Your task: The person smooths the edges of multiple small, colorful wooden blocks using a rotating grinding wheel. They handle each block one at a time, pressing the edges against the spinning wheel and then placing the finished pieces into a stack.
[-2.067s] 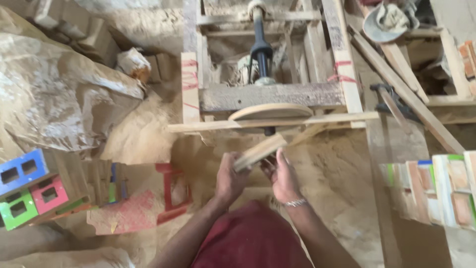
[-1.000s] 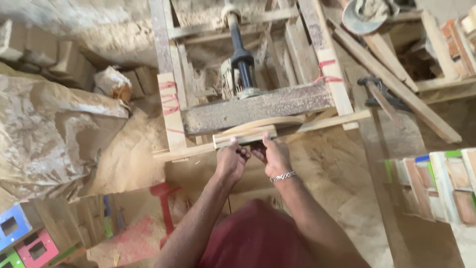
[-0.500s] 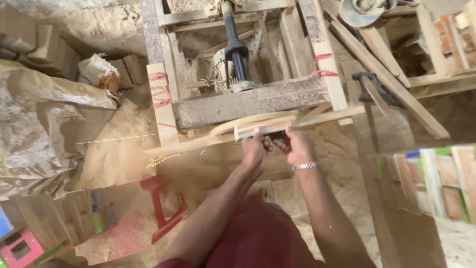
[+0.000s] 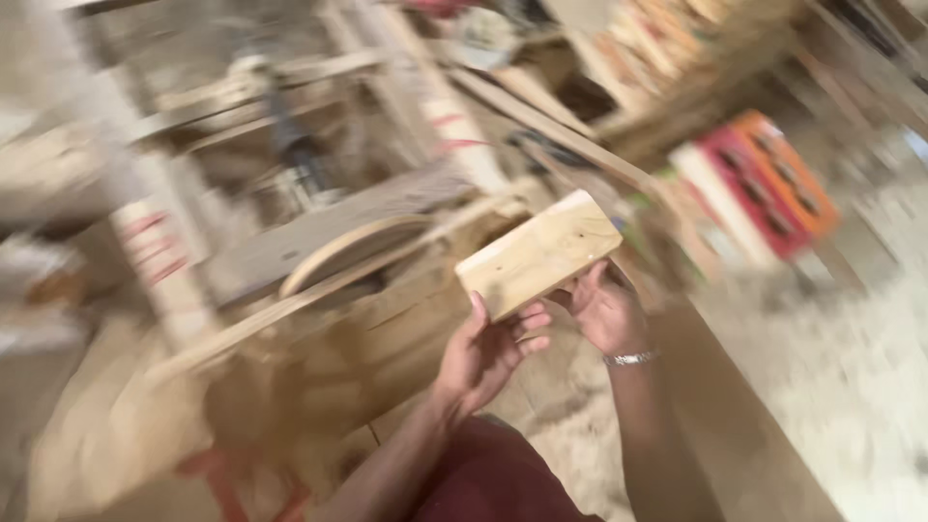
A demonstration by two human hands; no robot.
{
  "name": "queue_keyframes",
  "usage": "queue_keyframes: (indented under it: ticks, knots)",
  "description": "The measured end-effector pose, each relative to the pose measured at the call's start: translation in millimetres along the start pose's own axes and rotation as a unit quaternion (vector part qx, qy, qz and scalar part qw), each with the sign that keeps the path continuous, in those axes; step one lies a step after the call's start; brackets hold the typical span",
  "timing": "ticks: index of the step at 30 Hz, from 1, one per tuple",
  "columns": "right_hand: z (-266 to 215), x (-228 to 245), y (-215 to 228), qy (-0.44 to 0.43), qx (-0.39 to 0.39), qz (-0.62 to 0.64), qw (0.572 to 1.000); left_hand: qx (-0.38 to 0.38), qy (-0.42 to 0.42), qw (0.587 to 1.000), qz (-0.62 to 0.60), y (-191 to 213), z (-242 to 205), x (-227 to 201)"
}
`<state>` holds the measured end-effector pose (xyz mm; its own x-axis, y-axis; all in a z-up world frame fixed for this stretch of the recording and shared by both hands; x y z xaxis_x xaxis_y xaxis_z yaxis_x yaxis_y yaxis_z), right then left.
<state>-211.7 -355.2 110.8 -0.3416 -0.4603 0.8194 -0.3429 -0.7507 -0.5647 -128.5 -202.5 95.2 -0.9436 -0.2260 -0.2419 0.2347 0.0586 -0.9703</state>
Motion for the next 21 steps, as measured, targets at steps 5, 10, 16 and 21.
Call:
queue_keyframes:
  ticks: [5,10,16,21]
  knots:
    - [-46.4,66.0,-8.3,0.072,-0.024,0.021,0.997,0.022,0.046,0.983,0.174,-56.3,18.1,18.8]
    - [-95.4,114.2,1.9,0.099,-0.113,0.093,0.984,0.092,0.107,0.968,0.205,-87.1,46.2,51.1]
    - [-116.0,256.4,-33.6,0.096,-0.237,-0.365,0.895,0.169,0.093,0.937,0.29,-112.6,113.2,78.2]
    - [-51.2,309.1,-39.3,0.153,-0.154,-0.696,0.684,0.055,0.126,0.902,0.41,-62.1,115.2,77.9]
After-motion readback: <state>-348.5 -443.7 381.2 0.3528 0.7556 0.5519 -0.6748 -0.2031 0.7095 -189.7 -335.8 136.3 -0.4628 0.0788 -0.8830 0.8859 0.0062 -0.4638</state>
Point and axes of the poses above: each hand's wrist, its own z-axis towards the middle knuckle, its own y-axis out of the back of the hand, x = y × z, the point moved 8 cm from there along z, towards the middle knuckle, and after that the axes turned 1 degree about -x, right-handed, at the moved point
